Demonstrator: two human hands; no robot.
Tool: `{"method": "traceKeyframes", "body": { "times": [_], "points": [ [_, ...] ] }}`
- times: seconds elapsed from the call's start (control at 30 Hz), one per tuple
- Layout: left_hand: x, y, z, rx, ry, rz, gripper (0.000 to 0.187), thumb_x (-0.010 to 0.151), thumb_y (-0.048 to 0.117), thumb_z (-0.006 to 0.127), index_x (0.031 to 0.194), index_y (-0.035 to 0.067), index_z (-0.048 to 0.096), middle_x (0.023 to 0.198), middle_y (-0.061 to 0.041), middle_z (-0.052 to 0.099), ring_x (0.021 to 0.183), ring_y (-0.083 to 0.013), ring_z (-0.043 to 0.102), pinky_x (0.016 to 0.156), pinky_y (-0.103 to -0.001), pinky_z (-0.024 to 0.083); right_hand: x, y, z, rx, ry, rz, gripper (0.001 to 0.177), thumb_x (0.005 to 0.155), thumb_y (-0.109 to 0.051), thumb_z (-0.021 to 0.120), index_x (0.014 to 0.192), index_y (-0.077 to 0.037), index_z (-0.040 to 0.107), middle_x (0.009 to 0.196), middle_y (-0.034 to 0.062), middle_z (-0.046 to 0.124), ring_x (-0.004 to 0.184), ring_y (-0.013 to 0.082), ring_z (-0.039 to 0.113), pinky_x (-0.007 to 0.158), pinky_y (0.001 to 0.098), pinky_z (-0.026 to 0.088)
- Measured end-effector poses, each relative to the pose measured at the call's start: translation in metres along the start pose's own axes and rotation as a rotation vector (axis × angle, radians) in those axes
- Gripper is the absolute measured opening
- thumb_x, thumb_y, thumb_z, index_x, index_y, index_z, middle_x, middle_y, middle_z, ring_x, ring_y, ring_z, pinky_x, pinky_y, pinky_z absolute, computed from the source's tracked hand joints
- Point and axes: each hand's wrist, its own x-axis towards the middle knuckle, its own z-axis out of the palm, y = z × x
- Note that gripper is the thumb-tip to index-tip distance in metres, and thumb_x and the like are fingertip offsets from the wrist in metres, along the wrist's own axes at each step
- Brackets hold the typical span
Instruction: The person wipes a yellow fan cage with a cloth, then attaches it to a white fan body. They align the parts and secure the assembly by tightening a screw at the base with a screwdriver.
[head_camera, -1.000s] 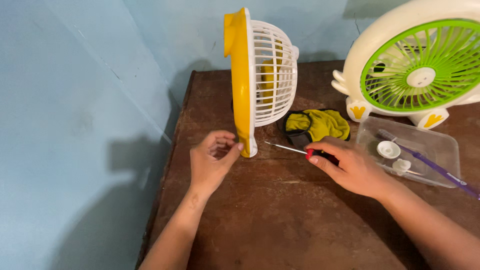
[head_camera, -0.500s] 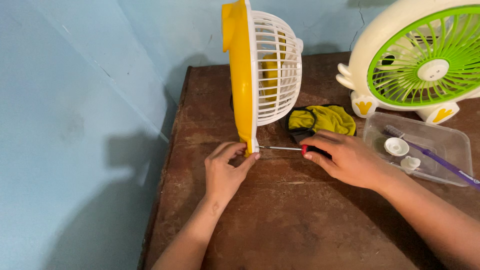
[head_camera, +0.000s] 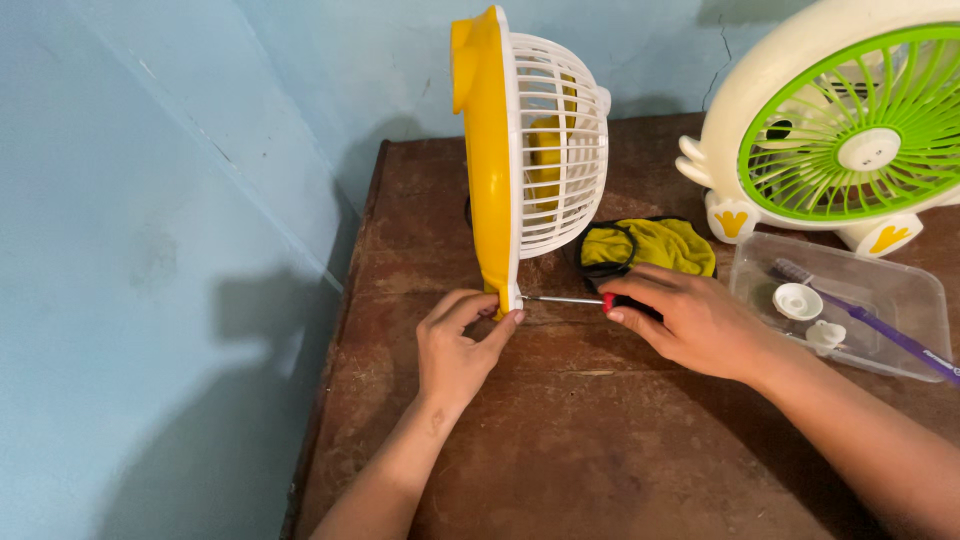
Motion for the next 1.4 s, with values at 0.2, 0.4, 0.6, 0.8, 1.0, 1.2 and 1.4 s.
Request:
{"method": "traceKeyframes", "body": {
  "times": [0.2, 0.4, 0.6, 0.8, 1.0, 1.2, 1.4],
  "points": [
    [0.001, 0.001, 0.001, 0.021, -0.01, 0.01, 0.025, 0.08, 0.014, 0.088, 0.1, 0.001, 0.078, 0.096, -0.009, 0.076, 0.082, -0.0153, 0.075, 0.073, -0.027, 0.062, 0.002, 0.001, 0.002, -0.009, -0.012, 0.021, 0.035, 0.093, -0.034, 0.063, 0.121, -0.014, 0.068, 0.11, 0.0096, 0.07, 0.098, 0.0355, 0.069, 0.079, 0.0455, 0.055],
    [-0.001, 0.001, 0.003, 0.002, 0.001, 0.024, 0.024, 0.08, 0.013, 0.087, 0.098, 0.0, 0.078, 0.095, -0.009, 0.076, 0.082, -0.0157, 0.075, 0.072, -0.028, 0.062, 0.003, 0.002, 0.005, -0.014, 0.02, -0.007, 0.036, 0.091, -0.035, 0.064, 0.119, -0.013, 0.07, 0.11, 0.0115, 0.07, 0.096, 0.0374, 0.068, 0.077, 0.0465, 0.056],
    [0.0, 0.0, 0.002, 0.029, 0.001, 0.097, 0.02, 0.082, 0.012, 0.085, 0.096, 0.001, 0.076, 0.095, -0.008, 0.075, 0.083, -0.0163, 0.076, 0.071, -0.028, 0.062, 0.013, 0.008, 0.001, -0.062, 0.072, -0.13, 0.033, 0.088, -0.032, 0.071, 0.116, -0.013, 0.072, 0.105, 0.008, 0.07, 0.093, 0.0338, 0.069, 0.075, 0.0431, 0.056],
    [-0.001, 0.0, 0.001, 0.056, 0.048, 0.159, 0.018, 0.083, 0.011, 0.085, 0.091, 0.0, 0.074, 0.09, -0.008, 0.073, 0.076, -0.0184, 0.075, 0.062, -0.03, 0.059, 0.017, 0.007, 0.005, -0.275, 0.239, -0.299, 0.029, 0.084, -0.027, 0.078, 0.108, -0.013, 0.073, 0.103, 0.0049, 0.065, 0.095, 0.0292, 0.067, 0.082, 0.0427, 0.055],
    [0.001, 0.002, -0.001, 0.047, 0.058, 0.194, 0.017, 0.084, 0.012, 0.083, 0.09, 0.001, 0.072, 0.087, -0.007, 0.071, 0.073, -0.0202, 0.073, 0.061, -0.032, 0.057, 0.021, -0.001, 0.002, -0.37, 0.191, -0.366, 0.03, 0.082, -0.027, 0.075, 0.11, -0.017, 0.074, 0.106, 0.0015, 0.068, 0.095, 0.0272, 0.069, 0.08, 0.0427, 0.055],
    [0.0, 0.002, -0.002, 0.035, 0.054, 0.177, 0.016, 0.083, 0.012, 0.083, 0.088, 0.002, 0.072, 0.086, -0.007, 0.071, 0.072, -0.0216, 0.072, 0.059, -0.032, 0.056, 0.029, 0.001, -0.016, -0.027, -0.176, -0.092, 0.031, 0.095, -0.027, 0.068, 0.125, -0.021, 0.074, 0.108, 0.0013, 0.074, 0.092, 0.0277, 0.072, 0.074, 0.0386, 0.055],
    [0.003, -0.002, -0.003, 0.061, 0.058, 0.21, 0.017, 0.084, 0.014, 0.083, 0.088, 0.003, 0.071, 0.086, -0.006, 0.071, 0.074, -0.0199, 0.073, 0.062, -0.032, 0.057, 0.045, 0.022, -0.011, 0.318, -0.189, 0.023, 0.055, 0.071, -0.031, 0.09, 0.113, -0.008, 0.064, 0.102, 0.0053, 0.075, 0.082, 0.0161, 0.076, 0.071, 0.0319, 0.059]
  ]
}}
